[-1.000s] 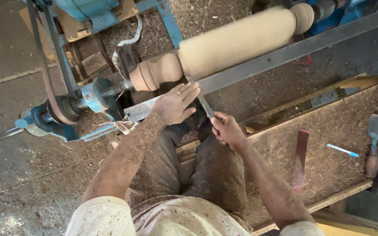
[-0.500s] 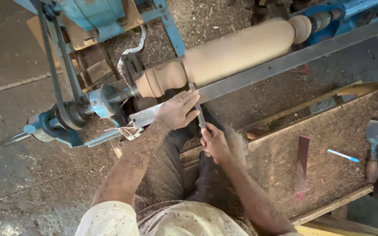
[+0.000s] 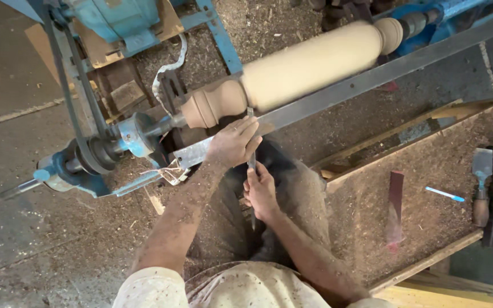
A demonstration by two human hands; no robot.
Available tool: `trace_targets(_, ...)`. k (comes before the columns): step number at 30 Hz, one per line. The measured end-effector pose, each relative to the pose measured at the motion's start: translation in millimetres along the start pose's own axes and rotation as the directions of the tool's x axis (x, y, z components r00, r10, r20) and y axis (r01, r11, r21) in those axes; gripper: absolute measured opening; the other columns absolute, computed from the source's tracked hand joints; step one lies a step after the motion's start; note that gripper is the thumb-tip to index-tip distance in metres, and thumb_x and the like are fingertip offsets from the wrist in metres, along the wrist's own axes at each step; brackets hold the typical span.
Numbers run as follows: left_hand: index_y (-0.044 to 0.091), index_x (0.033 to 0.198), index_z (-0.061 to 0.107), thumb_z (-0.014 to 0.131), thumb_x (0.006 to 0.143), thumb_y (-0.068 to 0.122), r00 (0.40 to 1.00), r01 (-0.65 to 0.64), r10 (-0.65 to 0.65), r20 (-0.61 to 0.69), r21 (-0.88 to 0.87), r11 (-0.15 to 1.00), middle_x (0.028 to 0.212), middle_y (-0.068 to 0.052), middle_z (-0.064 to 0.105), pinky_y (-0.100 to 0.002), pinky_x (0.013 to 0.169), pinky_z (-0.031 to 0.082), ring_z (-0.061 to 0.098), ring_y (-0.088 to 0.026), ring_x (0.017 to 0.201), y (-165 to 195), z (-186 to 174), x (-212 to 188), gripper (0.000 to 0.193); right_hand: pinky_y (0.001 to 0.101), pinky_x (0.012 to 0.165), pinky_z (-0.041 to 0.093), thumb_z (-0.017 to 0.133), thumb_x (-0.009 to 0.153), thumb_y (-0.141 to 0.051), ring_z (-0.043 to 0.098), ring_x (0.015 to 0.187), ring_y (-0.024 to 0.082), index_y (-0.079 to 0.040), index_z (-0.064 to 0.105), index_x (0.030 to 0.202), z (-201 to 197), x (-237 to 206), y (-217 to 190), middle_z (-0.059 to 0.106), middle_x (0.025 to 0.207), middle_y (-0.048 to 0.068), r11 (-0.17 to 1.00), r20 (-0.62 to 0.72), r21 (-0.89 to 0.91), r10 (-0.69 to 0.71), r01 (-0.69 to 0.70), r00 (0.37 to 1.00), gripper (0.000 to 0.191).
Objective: The person uses a chisel to shape a piece of wood mounted on a rotating lathe. They hold the tool against the spinning wood to carve and smooth the surface, creating a decorative turned object.
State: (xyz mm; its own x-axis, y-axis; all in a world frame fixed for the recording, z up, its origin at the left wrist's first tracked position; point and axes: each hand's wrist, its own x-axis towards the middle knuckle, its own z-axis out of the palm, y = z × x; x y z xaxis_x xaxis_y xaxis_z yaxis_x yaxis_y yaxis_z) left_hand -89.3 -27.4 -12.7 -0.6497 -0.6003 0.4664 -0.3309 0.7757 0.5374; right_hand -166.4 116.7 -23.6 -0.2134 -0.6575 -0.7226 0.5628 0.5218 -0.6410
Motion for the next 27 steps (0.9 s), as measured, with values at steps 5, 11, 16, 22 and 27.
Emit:
trace_targets(5,-0.002,0.123,0.066,0.068,0.099,0.028,1.0,0.021,-0.021,-0.003,-0.027,0.999,0.128,-0.02,0.069,-0.043,0.104,0.055,0.067,-0.038,0.121,0.9,-0.4,-0.5,0.039,0.0256,0.038,0.032,0.047,0.108,-0.031,0.037,0.043,0.008,-0.01,0.052,0.138,18.2,0.3,6.5,0.043,0.065,-0.001,0.996,-0.041,-0.054,-0.073,0.071,0.996,0.037)
trace_targets(11,-0.003,0.125,0.065,0.068,0.095,0.038,0.986,-0.148,0.148,0.072,-0.005,0.989,0.135,-0.022,0.065,-0.046,0.11,0.05,0.061,-0.038,0.128,-3.1,-4.1,-8.4,0.051,0.025,0.043,0.033,0.055,0.104,-0.025,0.04,0.048,0.008,-0.007,0.052,0.142,-36.4,-7.1,-12.8,0.045,0.069,-0.002,0.988,0.19,-0.139,0.09,-0.064,0.978,0.043)
trace_targets(16,-0.004,0.126,0.065,0.069,0.098,0.039,0.976,-0.19,0.18,0.123,0.08,0.978,0.137,-0.021,0.064,-0.046,0.113,0.049,0.06,-0.038,0.131,-5.5,0.5,-10.0,0.051,0.0268,0.042,0.038,0.053,0.106,-0.033,0.045,0.048,0.01,-0.001,0.057,0.137,-67.5,3.1,-39.0,0.051,0.07,0.002,0.959,0.224,-0.235,0.211,-0.158,0.952,0.045)
trace_targets(22,-0.005,0.127,0.064,0.069,0.098,0.034,0.977,-0.189,0.175,0.12,0.12,0.975,0.138,-0.022,0.064,-0.046,0.114,0.049,0.06,-0.037,0.132,-4.5,-0.9,-9.1,0.049,0.0238,0.05,0.041,0.055,0.103,-0.015,0.047,0.056,0.006,-0.014,0.055,0.147,-62.4,12.1,-32.0,0.053,0.074,-0.003,0.909,0.103,-0.388,-0.122,0.153,0.987,0.045)
trace_targets(27,-0.006,0.13,0.062,0.068,0.098,0.03,0.975,-0.171,0.153,0.159,0.108,0.979,0.139,-0.023,0.062,-0.046,0.115,0.047,0.058,-0.039,0.133,-3.9,-2.5,-7.4,0.049,0.0245,0.054,0.043,0.058,0.1,-0.009,0.046,0.06,0.005,-0.01,0.063,0.141,-63.7,17.4,-27.2,0.058,0.079,-0.003,0.831,0.066,-0.486,-0.274,0.271,0.959,0.042)
